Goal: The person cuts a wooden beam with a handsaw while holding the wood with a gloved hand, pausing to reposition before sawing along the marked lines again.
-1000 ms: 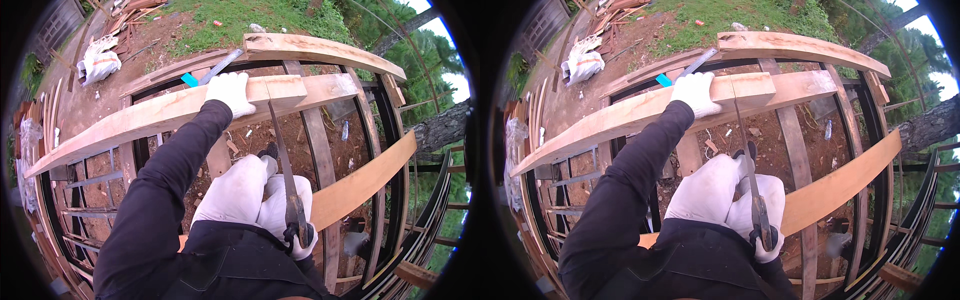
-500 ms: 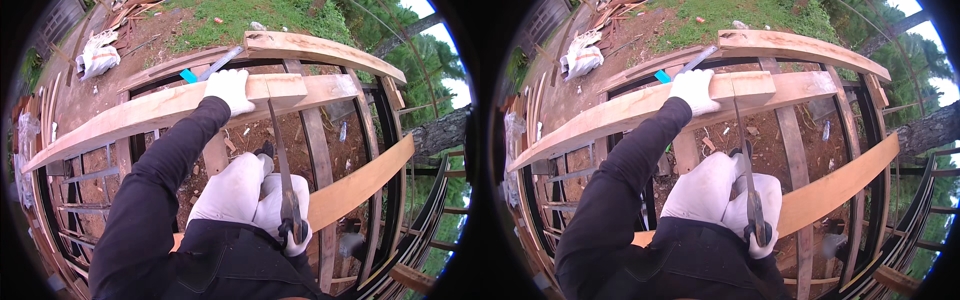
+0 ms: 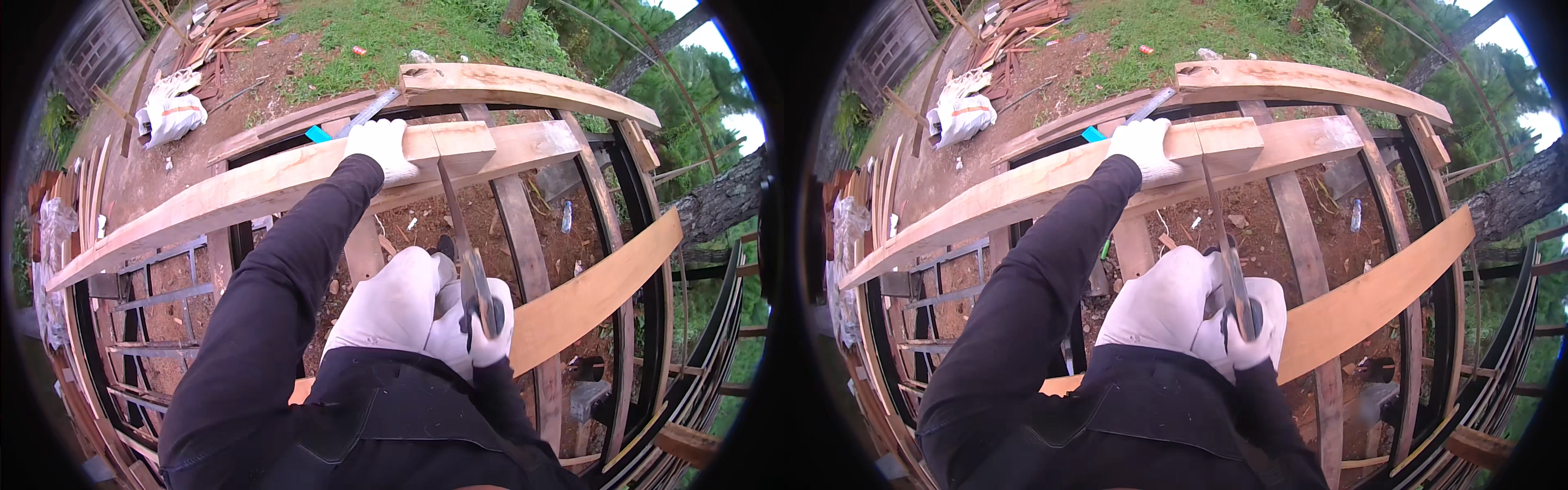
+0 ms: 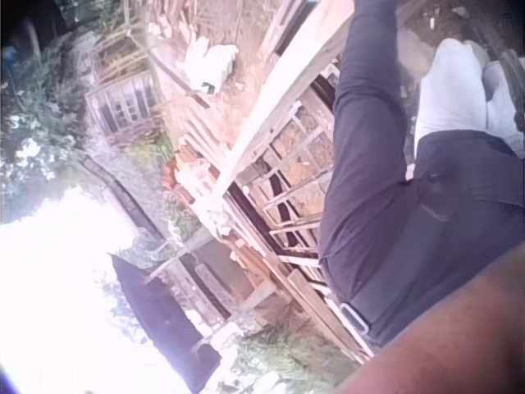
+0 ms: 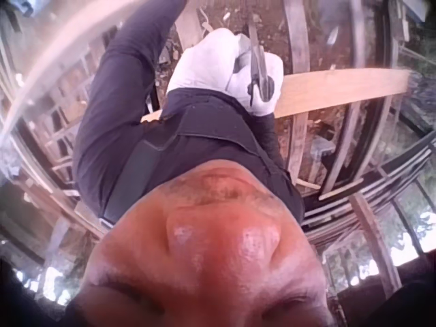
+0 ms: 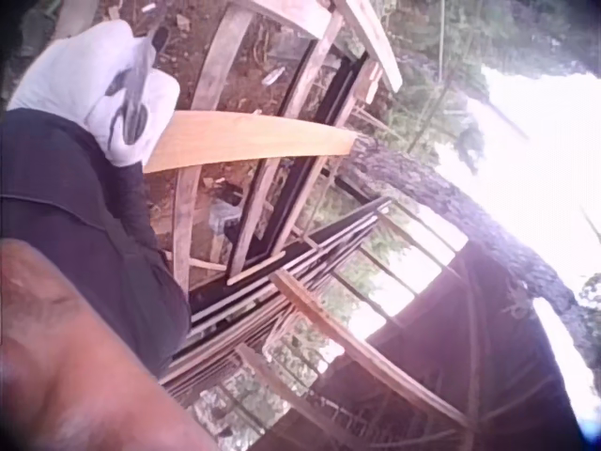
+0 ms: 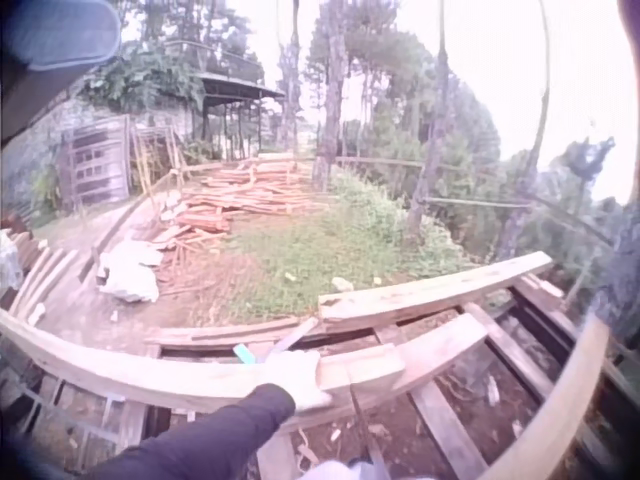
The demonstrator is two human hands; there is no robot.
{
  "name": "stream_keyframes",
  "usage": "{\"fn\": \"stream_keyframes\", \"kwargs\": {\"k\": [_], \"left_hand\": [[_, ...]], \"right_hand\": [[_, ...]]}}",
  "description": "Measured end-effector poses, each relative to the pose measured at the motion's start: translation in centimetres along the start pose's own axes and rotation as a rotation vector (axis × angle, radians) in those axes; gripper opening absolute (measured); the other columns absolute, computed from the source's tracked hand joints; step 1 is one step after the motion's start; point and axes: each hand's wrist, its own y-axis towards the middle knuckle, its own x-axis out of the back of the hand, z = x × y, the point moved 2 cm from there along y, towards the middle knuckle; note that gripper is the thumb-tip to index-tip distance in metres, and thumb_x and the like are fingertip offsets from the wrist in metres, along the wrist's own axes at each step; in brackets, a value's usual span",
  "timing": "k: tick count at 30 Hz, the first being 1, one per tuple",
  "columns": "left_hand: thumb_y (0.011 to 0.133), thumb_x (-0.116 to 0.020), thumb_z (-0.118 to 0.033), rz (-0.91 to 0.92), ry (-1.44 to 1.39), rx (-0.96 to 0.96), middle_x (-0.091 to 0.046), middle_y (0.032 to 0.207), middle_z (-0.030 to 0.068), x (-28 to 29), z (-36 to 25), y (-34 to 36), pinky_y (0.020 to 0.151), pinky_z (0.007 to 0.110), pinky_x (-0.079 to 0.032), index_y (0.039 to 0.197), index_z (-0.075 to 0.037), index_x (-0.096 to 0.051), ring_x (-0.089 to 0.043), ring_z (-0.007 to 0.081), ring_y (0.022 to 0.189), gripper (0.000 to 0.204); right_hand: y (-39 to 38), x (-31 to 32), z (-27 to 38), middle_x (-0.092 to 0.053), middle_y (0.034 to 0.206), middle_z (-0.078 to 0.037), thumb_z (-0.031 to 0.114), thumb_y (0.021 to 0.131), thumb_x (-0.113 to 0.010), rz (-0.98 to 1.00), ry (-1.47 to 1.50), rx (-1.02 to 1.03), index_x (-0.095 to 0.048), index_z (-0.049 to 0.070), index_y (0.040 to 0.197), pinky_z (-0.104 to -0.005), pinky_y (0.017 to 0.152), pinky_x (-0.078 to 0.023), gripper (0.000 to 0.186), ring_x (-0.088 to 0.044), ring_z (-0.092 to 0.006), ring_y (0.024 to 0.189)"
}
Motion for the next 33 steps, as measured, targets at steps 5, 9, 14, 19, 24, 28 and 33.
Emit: {"fn": "stream_keyframes", "kwargs": {"k": [5,9,14,19,24,28,33], "left_hand": [[0.069,-0.078,-0.053,0.01,-0.023,0.016,-0.066,0.114,0.0156,1.2,-0.6,0.1,0.095,0.046,-0.049,0.124,-0.008,-0.062,-0.064,0.032,0.108,0.073],[0.07,-0.077,-0.053,0.002,-0.049,-0.01,-0.069,0.111,0.0156,0.2,-1.9,2.2,0.096,0.048,-0.051,0.12,-0.008,-0.063,-0.067,0.0331,0.107,0.068],[0.071,-0.076,-0.055,0.004,-0.02,0.007,-0.068,0.114,0.0156,0.3,0.3,0.5,0.095,0.046,-0.051,0.121,-0.008,-0.063,-0.066,0.0319,0.11,0.07],[0.068,-0.079,-0.056,-0.043,0.033,-0.01,-0.069,0.113,0.0143,0.2,-0.6,-0.6,0.096,0.046,-0.051,0.126,-0.008,-0.063,-0.067,0.0305,0.108,0.076],[0.07,-0.078,-0.056,-0.042,0.037,-0.01,-0.069,0.113,0.0137,0.1,-1.3,1.3,0.095,0.047,-0.052,0.127,-0.01,-0.063,-0.068,0.0307,0.109,0.075],[0.07,-0.076,-0.056,0.099,0.008,0.002,-0.068,0.119,0.0166,1.1,-2.5,1.8,0.101,0.046,-0.05,0.128,-0.01,-0.061,-0.066,0.0306,0.115,0.075],[0.07,-0.08,-0.057,0.021,0.046,0.037,-0.069,0.123,0.0197,0.8,-0.5,0.9,0.102,0.046,-0.051,0.133,-0.007,-0.062,-0.068,0.0346,0.114,0.083]], "right_hand": [[6.6,-2.1,-1.9,-0.07,0.084,-0.011,0.005,0.087,-0.067,-0.047,-0.014,0.001,-0.069,-0.001,0.105,-0.0338,0.078,-0.055,0.019,-0.07,-0.0224,0.078],[22.3,-6.8,0.2,-0.066,0.085,-0.01,0.009,0.092,-0.071,-0.104,-0.009,0.23,-0.062,-0.002,0.101,-0.0353,0.071,-0.052,0.017,-0.062,-0.0195,0.072],[10.0,-4.2,0.4,-0.067,0.078,-0.006,0.002,0.089,-0.069,-0.089,-0.127,0.171,-0.064,0.0,0.103,-0.0302,0.063,-0.051,0.015,-0.065,-0.0143,0.068],[-3.3,0.7,3.5,-0.063,0.064,-0.007,0.003,0.086,-0.058,-0.066,-0.066,0.02,-0.066,-0.006,0.09,-0.0268,0.057,-0.048,0.013,-0.061,-0.0133,0.056],[16.1,-6.5,-3.0,-0.068,0.085,-0.009,0.004,0.09,-0.07,-0.155,0.015,0.25,-0.064,-0.001,0.11,-0.035,0.073,-0.054,0.021,-0.066,-0.0183,0.076],[18.7,-6.2,-1.6,-0.067,0.085,-0.008,0.007,0.091,-0.072,-0.004,0.116,-0.003,-0.062,-0.001,0.106,-0.0319,0.068,-0.054,0.02,-0.064,-0.0141,0.072],[-0.9,0.6,-0.8,-0.066,0.076,-0.006,0.003,0.087,-0.063,0.058,-0.064,0.002,-0.065,-0.005,0.112,-0.0277,0.063,-0.051,0.026,-0.063,-0.0116,0.064]]}}
